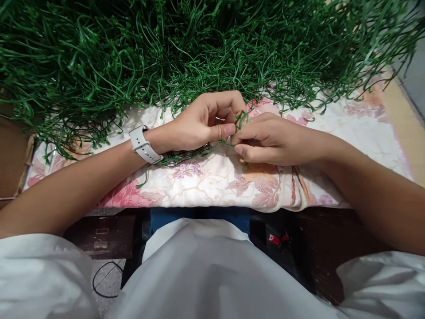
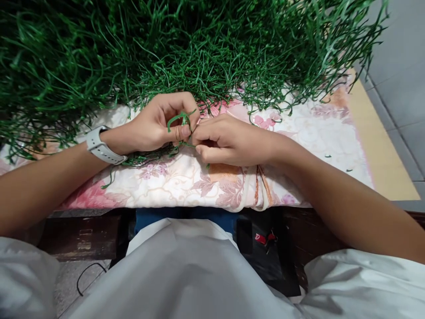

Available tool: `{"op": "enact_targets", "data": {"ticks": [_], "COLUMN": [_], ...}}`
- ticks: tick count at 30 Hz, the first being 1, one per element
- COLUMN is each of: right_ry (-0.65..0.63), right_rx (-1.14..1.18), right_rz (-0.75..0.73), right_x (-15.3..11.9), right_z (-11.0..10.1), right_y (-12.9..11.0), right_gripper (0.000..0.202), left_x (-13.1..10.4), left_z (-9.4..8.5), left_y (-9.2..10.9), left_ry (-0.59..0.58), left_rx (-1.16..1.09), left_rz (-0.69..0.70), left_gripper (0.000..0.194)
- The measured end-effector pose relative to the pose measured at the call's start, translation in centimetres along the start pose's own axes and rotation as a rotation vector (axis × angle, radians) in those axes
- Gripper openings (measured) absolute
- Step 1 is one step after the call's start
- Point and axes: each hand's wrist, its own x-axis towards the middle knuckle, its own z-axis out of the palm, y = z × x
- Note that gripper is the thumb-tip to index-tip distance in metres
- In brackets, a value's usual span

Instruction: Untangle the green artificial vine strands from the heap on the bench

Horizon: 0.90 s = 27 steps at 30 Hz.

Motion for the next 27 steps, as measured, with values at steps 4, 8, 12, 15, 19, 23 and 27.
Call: {"op": "enact_targets", "data": {"ticks": [4, 8, 12, 15, 19, 23, 27], "right_ry": [-0.049, -0.023, 0.104, 0.16, 0.168, 0.069, -0.035], "right_rx": [0.047, 0.045, 0.039, 0.06, 0.087, 0.107, 0.107], "right_rz": [-0.038, -0.01, 0.037, 0.065, 0.088, 0.037, 0.014], "right_x": [0.07, -0.09, -0.29, -0.29, -0.25, -0.32, -0.35], "right_z": [-0.18, 0.01, 0.31, 0.38, 0.24, -0.05, -0.49], "right_y": [-0.17, 0.01, 0.39, 0.55, 0.61, 0.5, 0.18], "right_gripper": [0.025, 0.024, 0.018, 0.019, 0.019, 0.022, 0.028], "left_x": [0.02, -0.03, -0.02, 0.04, 0.06, 0.05, -0.01], "left_z": [-0.06, 0.25, 0.66, 0.59, 0.19, 0.04, 0.4], "left_y": [0.21, -0.04, -0.03, 0.37, 0.64, 0.27, 0.47], "left_ry": [-0.06, -0.021, 0.06, 0.102, 0.037, -0.124, -0.192], "left_rx": [-0.053, -0.148, -0.327, -0.459, -0.537, -0.526, -0.517], "left_rz": [-0.035, -0.106, -0.151, -0.188, -0.238, -0.284, -0.279], "left_gripper": [0.055, 0.046, 0.038, 0.044, 0.044, 0.043, 0.043]}}
